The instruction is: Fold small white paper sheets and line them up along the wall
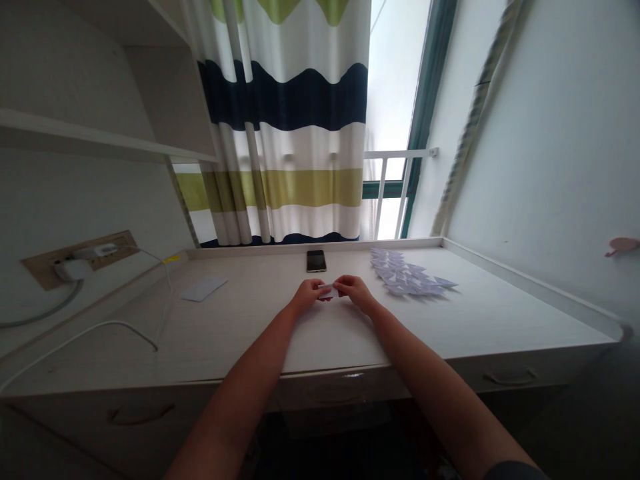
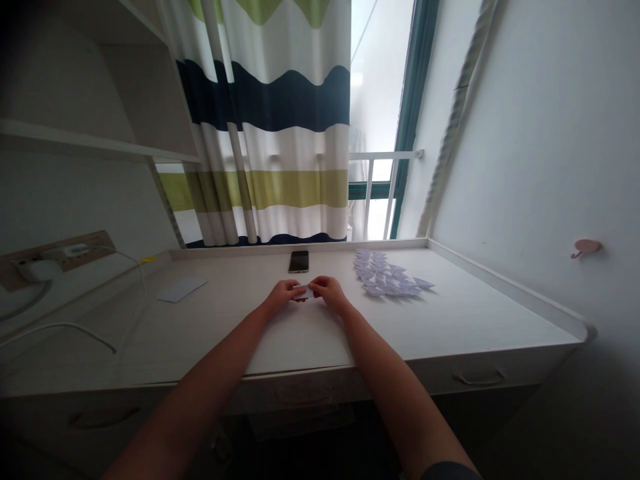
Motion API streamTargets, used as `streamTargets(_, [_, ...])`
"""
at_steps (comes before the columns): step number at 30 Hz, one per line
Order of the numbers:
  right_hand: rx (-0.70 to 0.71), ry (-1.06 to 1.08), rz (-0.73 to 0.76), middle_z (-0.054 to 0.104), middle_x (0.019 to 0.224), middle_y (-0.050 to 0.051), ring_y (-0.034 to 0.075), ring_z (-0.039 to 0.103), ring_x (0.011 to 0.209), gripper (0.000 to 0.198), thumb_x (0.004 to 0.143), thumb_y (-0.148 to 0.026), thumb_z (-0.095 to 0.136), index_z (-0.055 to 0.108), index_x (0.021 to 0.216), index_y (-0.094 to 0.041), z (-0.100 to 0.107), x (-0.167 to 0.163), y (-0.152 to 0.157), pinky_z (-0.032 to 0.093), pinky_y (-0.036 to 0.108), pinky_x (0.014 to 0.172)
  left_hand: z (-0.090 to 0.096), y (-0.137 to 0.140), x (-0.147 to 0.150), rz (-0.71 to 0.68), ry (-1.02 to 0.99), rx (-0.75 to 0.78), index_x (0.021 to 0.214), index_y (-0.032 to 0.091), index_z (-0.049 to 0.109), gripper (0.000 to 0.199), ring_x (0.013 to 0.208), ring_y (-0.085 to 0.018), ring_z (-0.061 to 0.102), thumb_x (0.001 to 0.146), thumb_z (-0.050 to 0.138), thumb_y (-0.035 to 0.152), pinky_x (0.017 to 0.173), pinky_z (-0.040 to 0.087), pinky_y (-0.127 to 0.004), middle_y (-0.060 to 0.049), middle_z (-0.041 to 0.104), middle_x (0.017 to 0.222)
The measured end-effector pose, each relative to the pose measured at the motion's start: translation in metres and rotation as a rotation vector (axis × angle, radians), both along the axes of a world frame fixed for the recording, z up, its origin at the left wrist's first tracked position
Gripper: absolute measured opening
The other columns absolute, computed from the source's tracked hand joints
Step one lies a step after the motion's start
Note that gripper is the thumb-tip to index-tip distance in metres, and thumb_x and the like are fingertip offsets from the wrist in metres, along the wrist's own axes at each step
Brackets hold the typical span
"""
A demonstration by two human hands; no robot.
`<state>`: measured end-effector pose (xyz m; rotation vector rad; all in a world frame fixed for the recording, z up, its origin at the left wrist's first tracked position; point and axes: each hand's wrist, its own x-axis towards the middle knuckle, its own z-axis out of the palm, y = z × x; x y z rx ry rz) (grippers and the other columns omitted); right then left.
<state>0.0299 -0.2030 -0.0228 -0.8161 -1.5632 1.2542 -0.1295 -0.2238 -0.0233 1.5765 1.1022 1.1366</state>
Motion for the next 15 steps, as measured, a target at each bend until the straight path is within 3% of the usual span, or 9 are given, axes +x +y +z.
streamTargets(7, [-0.053, 0.005, 0.024, 0.058, 0.061, 0.0, 0.01, 0.052, 0.054, 0.023, 0.057, -0.035, 0.068, 0.061, 0.067, -0.014, 0.0008, -0.0011, -0.0033, 0.043, 0.027, 0.058, 0.0014, -0.0031, 0.001, 0.002, 0.014, 0.016, 0.065, 0.011, 0.058, 0.026, 0.055, -0.012, 0.058, 0.064, 0.065, 0.035, 0.056, 0.045, -0.023, -0.003, 0.061, 0.056])
streamTargets(15, [0.021, -0.034, -0.026, 0.055, 0.053, -0.002, 0.01, 0.049, 0.052, 0.018, 0.057, -0.031, 0.066, 0.06, 0.061, -0.014, 0.0051, -0.0019, -0.0061, 0.04, 0.026, 0.055, 0.0029, -0.0044, 0.0026, -0.018, 0.021, -0.008, 0.071, 0.01, 0.06, 0.03, 0.058, -0.013, 0.059, 0.065, 0.064, 0.039, 0.056, 0.046, -0.023, -0.006, 0.064, 0.062])
